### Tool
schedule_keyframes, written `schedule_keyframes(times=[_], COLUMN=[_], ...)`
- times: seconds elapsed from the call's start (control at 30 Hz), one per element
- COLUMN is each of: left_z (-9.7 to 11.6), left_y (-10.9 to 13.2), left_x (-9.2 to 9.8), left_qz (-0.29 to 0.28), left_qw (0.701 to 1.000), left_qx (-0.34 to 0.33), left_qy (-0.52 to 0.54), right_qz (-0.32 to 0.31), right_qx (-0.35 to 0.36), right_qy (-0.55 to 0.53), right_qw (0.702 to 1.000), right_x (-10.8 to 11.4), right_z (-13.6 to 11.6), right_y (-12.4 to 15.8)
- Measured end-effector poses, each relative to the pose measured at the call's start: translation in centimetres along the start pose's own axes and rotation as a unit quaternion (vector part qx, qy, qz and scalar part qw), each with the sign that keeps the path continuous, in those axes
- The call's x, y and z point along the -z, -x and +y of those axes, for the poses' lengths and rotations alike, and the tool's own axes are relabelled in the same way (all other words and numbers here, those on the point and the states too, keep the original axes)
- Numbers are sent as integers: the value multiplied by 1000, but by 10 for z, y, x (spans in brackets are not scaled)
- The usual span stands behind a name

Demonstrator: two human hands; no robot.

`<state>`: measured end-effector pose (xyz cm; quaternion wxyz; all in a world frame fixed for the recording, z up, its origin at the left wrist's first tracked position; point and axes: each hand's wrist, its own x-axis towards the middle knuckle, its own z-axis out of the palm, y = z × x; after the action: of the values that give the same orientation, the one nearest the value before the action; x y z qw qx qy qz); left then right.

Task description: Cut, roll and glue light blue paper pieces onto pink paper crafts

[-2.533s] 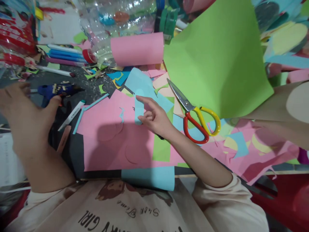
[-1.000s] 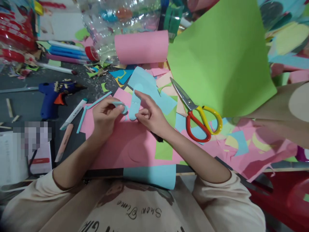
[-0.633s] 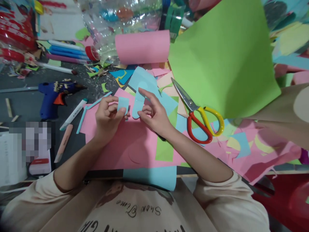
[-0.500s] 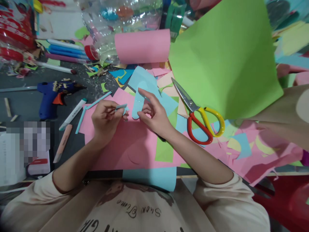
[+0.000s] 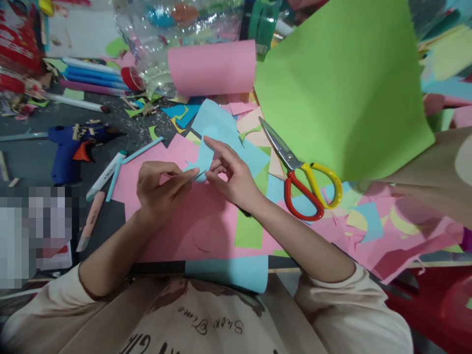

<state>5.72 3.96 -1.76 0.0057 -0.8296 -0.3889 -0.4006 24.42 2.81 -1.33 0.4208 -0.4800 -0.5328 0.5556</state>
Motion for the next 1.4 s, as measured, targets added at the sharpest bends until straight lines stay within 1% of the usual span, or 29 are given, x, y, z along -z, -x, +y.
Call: schedule_keyframes(times=[0.07, 0.17, 0.3, 0.47, 0.6, 0.83, 1.07, 1.17, 1.4], left_z=[1, 2, 4, 5, 5, 7, 10, 10, 7], left_y=[2, 4, 3, -1, 0, -2, -4, -4, -2], left_x=[-1, 0, 2, 3, 5, 8, 9, 10, 9], left_qz=[-16, -24, -32, -1, -18, 11, 17, 12, 7], left_qw=[1000, 999, 998, 997, 997, 992, 991, 992, 992], left_qx=[5, -7, -12, -34, -21, -54, -48, -43, -37], left_qy=[5, 31, 49, 72, 69, 111, 122, 120, 123], right_qz=[4, 5, -4, -8, -11, -14, -6, -6, -12], right_qx=[-8, -17, -6, 12, 39, 96, 147, 158, 155], right_qy=[-3, -3, 1, 14, 25, 74, 132, 130, 146], right_qw=[1000, 1000, 1000, 1000, 999, 992, 980, 979, 977], right_x=[0, 0, 0, -2, -3, -2, -1, -2, -2], right_z=[-1, -2, -2, 2, 8, 13, 11, 12, 13], right_y=[0, 1, 1, 2, 3, 4, 5, 5, 5])
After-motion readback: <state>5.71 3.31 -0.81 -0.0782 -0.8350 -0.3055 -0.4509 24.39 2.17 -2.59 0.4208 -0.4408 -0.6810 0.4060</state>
